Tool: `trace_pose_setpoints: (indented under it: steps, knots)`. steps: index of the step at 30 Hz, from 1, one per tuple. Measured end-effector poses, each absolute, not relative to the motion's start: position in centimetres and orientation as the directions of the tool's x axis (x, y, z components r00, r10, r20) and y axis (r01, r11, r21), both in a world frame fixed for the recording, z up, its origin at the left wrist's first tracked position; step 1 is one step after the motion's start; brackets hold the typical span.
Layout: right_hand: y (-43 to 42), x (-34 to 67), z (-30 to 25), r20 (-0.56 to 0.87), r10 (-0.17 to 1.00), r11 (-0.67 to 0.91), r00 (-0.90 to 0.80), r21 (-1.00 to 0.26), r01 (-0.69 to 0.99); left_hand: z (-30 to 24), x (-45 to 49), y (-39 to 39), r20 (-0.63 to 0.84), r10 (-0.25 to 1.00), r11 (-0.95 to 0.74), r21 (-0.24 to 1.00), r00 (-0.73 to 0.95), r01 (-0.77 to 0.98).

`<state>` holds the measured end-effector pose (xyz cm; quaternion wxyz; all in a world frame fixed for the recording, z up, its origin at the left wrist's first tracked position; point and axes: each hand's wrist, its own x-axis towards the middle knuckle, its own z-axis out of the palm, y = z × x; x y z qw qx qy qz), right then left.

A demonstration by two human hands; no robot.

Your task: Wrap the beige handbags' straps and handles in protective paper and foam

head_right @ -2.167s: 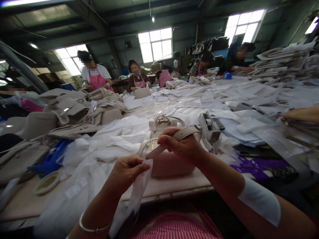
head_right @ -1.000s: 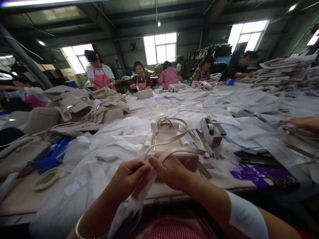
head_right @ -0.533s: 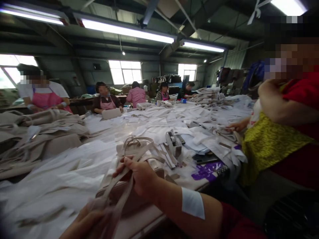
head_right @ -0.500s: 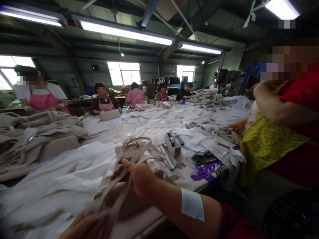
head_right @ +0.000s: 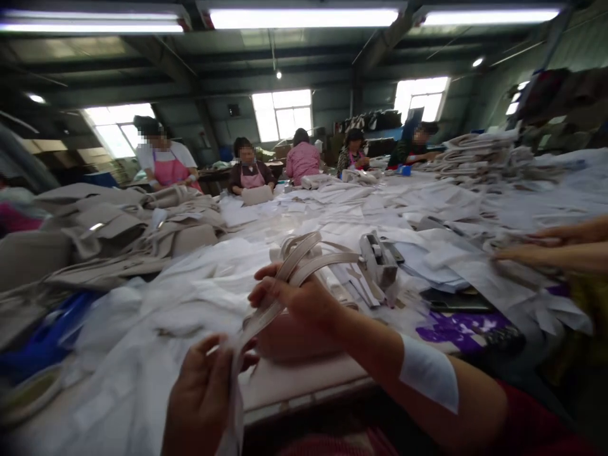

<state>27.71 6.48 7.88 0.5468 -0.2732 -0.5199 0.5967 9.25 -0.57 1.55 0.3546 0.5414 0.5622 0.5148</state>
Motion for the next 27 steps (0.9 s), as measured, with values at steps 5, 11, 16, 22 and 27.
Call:
trace_pose_setpoints:
  steps: [5, 11, 16, 22, 27]
  knots:
    - [6.9, 28.5, 8.3, 0.199, 0.950, 0.129, -0.240, -0.952, -0.278, 1.5, 8.6, 0.1, -0.014, 0.999, 0.021, 0.990, -0.048, 0.139]
    - [5.6, 26.4, 5.7, 0.131, 0.915, 0.023, -0.381, -0.961, -0.275, 3.2, 9.6, 0.6, -0.024, 0.998, 0.025, 1.000, -0.063, 0.014]
    - [3.8, 25.2, 3.3, 0.017, 0.867, -0.103, -0.497, -0.972, -0.213, 3.0, 10.0, 0.2, 0.036, 0.999, -0.039, 0.998, 0.038, 0.059]
    - [5.8, 27.7, 4.8, -0.248, 0.883, -0.460, -0.399, -0.629, -0.626, -0.6, 9.9, -0.8, -0.047, 0.998, 0.054, 0.985, -0.046, 0.163]
    - [5.8, 25.6, 6.1, -0.139, 0.941, -0.290, -0.308, -0.798, -0.528, 1.5, 10.1, -0.9, -0.043, 0.993, 0.058, 0.990, -0.113, 0.129]
